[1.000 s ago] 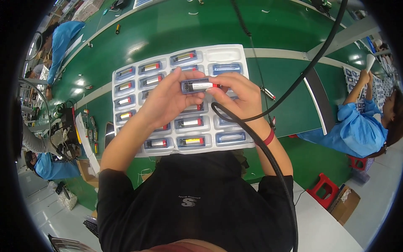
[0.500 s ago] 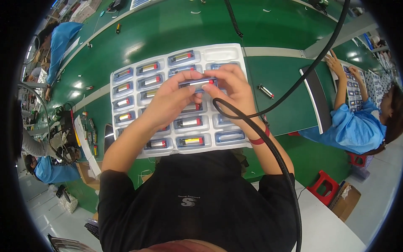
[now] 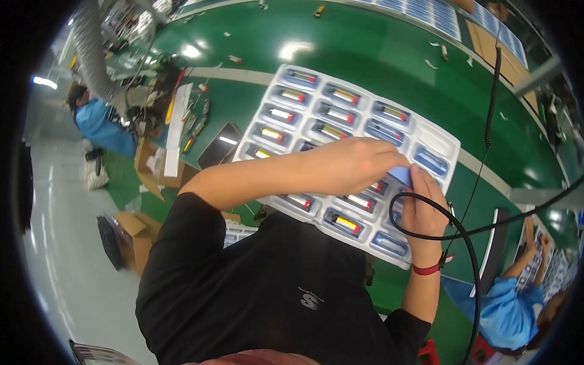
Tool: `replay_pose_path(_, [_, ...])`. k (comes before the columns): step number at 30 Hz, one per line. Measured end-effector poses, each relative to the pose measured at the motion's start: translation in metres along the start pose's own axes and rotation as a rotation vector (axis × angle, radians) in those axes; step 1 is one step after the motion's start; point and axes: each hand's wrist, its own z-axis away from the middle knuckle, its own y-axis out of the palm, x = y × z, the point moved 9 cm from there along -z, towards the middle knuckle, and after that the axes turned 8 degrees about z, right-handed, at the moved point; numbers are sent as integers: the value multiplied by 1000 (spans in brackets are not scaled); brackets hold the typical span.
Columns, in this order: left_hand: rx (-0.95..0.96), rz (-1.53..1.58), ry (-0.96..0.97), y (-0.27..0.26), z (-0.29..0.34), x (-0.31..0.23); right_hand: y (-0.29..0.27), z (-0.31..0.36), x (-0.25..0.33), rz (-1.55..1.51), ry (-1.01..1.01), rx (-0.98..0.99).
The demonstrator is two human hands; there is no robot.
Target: The person assembles small cylindrical components into blue plastic housings by hand, then places the assembled units into a partitioned tray.
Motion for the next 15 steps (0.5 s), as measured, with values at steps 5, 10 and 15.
replay_pose_path(5, [-212,13,142,-24,5,-10,-5,-20,7,34,-39,-88])
replay_pose_path(10, [-238,417,-28,-41,6,10,29,-13,-36,-817,440,-63])
replay_pose_path(15, [-443,370,43,-50,17,12,37,-24,-30,-782,402,-99])
